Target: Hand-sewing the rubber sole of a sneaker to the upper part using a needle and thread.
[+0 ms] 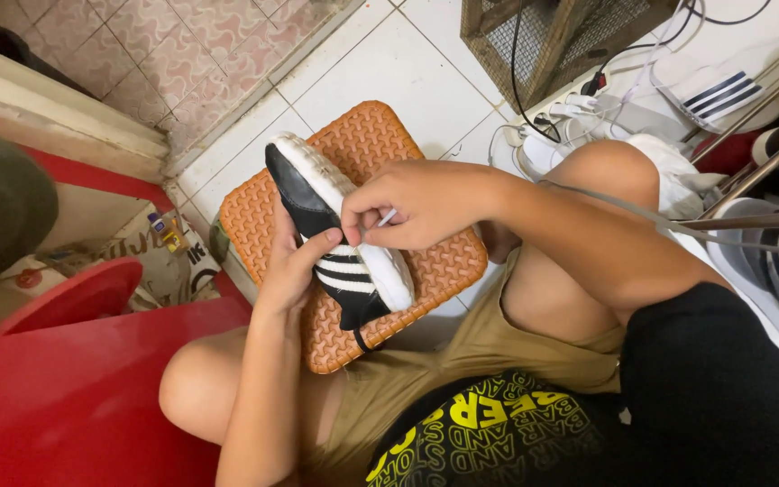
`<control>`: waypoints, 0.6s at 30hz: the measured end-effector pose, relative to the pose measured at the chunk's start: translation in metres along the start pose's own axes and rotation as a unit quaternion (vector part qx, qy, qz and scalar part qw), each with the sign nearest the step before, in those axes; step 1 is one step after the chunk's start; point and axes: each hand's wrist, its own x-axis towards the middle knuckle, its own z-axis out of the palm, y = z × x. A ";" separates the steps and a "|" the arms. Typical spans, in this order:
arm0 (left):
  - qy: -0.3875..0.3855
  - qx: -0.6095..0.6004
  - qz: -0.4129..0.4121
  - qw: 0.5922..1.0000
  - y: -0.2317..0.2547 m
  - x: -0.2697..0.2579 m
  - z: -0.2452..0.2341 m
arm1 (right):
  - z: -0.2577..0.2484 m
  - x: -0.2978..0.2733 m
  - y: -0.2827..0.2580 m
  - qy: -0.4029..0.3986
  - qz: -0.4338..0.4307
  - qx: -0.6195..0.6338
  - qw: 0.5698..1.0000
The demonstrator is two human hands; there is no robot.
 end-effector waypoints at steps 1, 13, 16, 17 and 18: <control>0.003 -0.009 0.006 1.000 -0.005 0.000 0.001 | 0.000 -0.001 -0.002 0.000 -0.001 0.002 1.000; 0.000 0.007 -0.101 0.995 0.011 0.033 0.020 | -0.015 -0.001 0.000 0.126 -0.026 -0.059 0.990; -0.036 0.039 -0.141 0.989 0.023 0.043 0.016 | -0.016 0.001 0.003 0.170 -0.014 -0.106 0.980; -0.053 0.057 -0.143 0.987 0.025 0.047 0.015 | -0.015 0.001 0.006 0.188 -0.011 -0.121 0.975; -0.057 0.055 -0.144 0.986 0.026 0.047 0.012 | -0.013 0.005 0.009 0.189 -0.006 -0.122 0.974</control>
